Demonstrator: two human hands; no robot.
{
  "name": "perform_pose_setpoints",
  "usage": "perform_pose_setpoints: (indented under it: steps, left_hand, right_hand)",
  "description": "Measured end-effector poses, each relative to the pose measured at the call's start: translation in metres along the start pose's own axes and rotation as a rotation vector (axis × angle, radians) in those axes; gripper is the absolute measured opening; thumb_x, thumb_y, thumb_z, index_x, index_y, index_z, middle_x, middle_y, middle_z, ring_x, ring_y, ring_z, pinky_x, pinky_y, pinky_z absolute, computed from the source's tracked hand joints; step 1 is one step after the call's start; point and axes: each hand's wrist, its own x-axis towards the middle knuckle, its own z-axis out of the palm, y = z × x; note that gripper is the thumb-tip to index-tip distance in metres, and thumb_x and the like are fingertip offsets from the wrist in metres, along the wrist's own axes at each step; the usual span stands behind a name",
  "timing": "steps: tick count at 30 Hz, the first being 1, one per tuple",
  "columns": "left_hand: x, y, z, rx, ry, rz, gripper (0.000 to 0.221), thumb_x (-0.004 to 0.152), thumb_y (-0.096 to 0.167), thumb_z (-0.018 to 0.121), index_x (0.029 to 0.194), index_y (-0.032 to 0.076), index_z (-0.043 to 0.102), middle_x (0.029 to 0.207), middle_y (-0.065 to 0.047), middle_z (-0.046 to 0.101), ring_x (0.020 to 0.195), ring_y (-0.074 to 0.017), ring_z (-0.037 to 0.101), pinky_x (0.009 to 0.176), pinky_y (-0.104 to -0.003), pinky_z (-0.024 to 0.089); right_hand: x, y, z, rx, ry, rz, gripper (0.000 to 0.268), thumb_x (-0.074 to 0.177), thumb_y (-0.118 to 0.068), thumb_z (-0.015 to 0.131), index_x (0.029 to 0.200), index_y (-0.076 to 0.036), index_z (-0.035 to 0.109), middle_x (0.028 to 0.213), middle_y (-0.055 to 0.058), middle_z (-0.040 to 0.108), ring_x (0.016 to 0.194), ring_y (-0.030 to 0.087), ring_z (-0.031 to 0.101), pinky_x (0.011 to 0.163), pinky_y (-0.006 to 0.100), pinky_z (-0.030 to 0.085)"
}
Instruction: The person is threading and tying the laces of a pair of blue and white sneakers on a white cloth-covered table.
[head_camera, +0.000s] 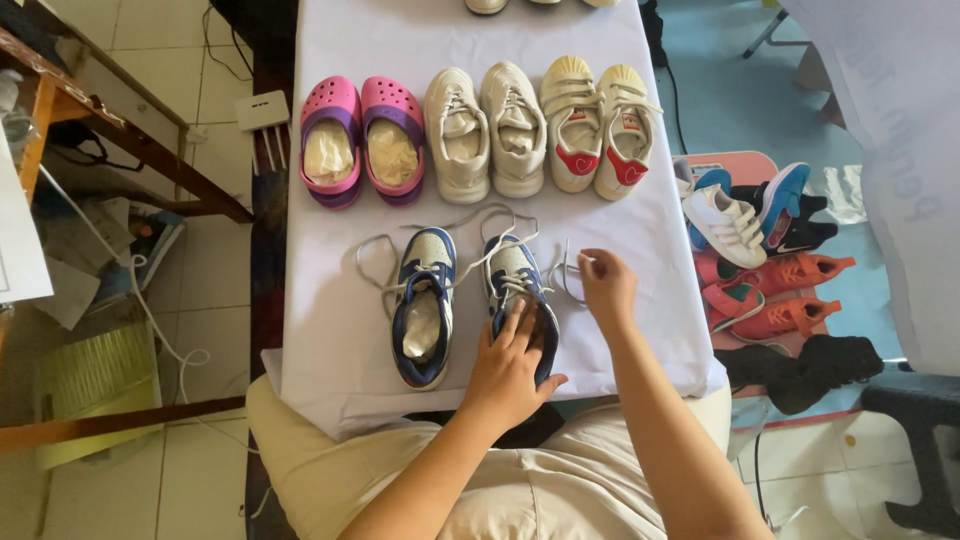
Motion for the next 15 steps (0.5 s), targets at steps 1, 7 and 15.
perform_pose_setpoints:
  steps: [1,7,15]
  left_hand:
    - [-0.001,-0.001,-0.001,0.0,-0.001,0.001,0.066,0.078,0.059,0.053,0.12,0.008,0.057,0.14,-0.016,0.043,0.14,-0.0291,0.024,0.102,-0.058,0.026]
    - [-0.013,-0.014,-0.001,-0.038,0.1,0.068,0.069,0.074,0.062,0.058,0.111,0.004,0.06,0.135,-0.02,0.045,0.136,-0.037,0.03,0.1,-0.063,0.026]
    - [0.0,-0.005,-0.031,-0.353,0.483,0.026,0.023,0.082,0.025,0.066,0.1,0.014,0.057,0.109,-0.005,0.058,0.106,-0.0284,0.057,0.087,-0.043,0.045]
  right_hand:
    - [-0.004,-0.009,0.001,0.0,0.0,0.001,0.015,0.084,-0.034,0.068,0.096,-0.026,0.072,0.069,-0.001,0.065,0.067,0.015,0.063,0.062,0.027,0.049]
    - [-0.01,-0.027,0.012,-0.222,-0.042,-0.132,0.025,0.078,-0.032,0.071,0.102,-0.024,0.07,0.077,0.004,0.057,0.074,0.028,0.062,0.07,0.038,0.052]
    - [-0.031,-0.059,-0.019,0.254,0.347,-0.142,0.006,0.085,-0.009,0.066,0.089,-0.013,0.065,0.078,0.004,0.057,0.071,0.015,0.057,0.062,0.023,0.046]
